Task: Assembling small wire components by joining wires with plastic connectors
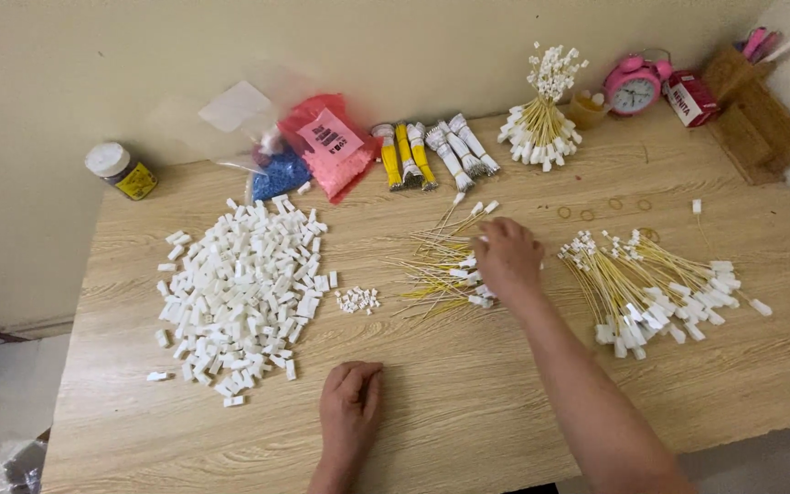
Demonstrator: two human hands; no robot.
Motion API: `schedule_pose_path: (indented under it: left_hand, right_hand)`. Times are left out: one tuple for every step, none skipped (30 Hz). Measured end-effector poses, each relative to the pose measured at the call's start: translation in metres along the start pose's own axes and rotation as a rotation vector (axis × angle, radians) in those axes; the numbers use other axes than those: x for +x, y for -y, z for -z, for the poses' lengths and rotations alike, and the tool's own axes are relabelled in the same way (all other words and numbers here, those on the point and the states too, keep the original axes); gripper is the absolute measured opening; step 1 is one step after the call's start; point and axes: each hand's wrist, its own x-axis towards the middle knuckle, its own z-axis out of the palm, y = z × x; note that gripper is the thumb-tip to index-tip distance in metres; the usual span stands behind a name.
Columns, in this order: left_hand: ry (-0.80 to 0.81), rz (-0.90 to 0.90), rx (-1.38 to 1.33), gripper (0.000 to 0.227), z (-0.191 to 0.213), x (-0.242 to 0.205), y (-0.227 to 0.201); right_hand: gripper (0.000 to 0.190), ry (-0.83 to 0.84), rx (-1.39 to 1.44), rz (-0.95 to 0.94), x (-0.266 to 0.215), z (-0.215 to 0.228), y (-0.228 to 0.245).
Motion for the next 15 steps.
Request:
schedule_pose_path:
  left_hand:
    - [-0.003,-0.001,-0.002,0.012,-0.001,-0.001,0.002]
    - [-0.014,-0.016,-0.015,0.012,-0.002,-0.001,0.005]
    - [-0.025,-0.029,-0.028,0.012,-0.003,-0.002,0.007]
    - [-0.027,-0.029,-0.029,0.012,-0.005,-0.003,0.009]
    - [-0.003,-0.011,-0.010,0.012,-0.005,-0.004,0.011]
    - [0.021,0.006,0.009,0.012,-0.006,-0.004,0.013]
    - [0.021,0.007,0.012,0.012,-0.005,-0.004,0.011]
    - [0.015,0.012,0.007,0.012,-0.004,-0.004,0.009]
    - [0.007,0.015,0.004,0.012,-0.003,-0.002,0.008]
    - [0.004,0.014,0.009,0.012,-0.003,-0.002,0.005]
    - [0.005,0.010,-0.005,0.010,-0.002,0.000,0.003]
    - [0.006,0.007,-0.019,0.009,-0.001,0.001,0.000]
    - [0.003,0.011,-0.013,0.009,-0.001,0.003,-0.001]
    - [-0.010,0.000,-0.019,0.009,-0.001,0.004,-0.002]
    - [-0.021,-0.009,-0.025,0.009,-0.001,0.005,-0.004]
  right_hand:
    - [0.042,-0.003,-0.002,0.002,0.005,-0.001,-0.009]
    - [0.037,-0.028,0.033,-0.032,0.011,-0.001,-0.018]
    - [0.033,-0.051,0.069,-0.066,0.018,-0.003,-0.027]
    - [0.033,-0.052,0.067,-0.065,0.028,-0.006,-0.035]
    - [0.031,-0.096,0.084,0.036,0.038,-0.011,-0.042]
    - [0.029,-0.141,0.101,0.136,0.048,-0.015,-0.050]
    - [0.029,-0.139,0.103,0.138,0.049,-0.006,-0.035]
    - [0.031,-0.033,0.104,0.102,0.051,0.004,-0.021]
    - [0.032,0.071,0.105,0.070,0.055,0.014,-0.005]
    - [0.032,0.071,0.108,0.074,0.068,0.003,-0.008]
    - [0.029,-0.008,0.026,0.215,0.083,-0.009,-0.010]
    - [0.027,-0.087,-0.055,0.355,0.097,-0.021,-0.011]
    - [0.027,-0.084,-0.051,0.361,0.107,-0.027,-0.011]
    - [0.035,-0.031,-0.306,0.410,0.117,-0.034,-0.010]
    - [0.054,0.025,-0.560,0.455,0.125,-0.042,-0.009]
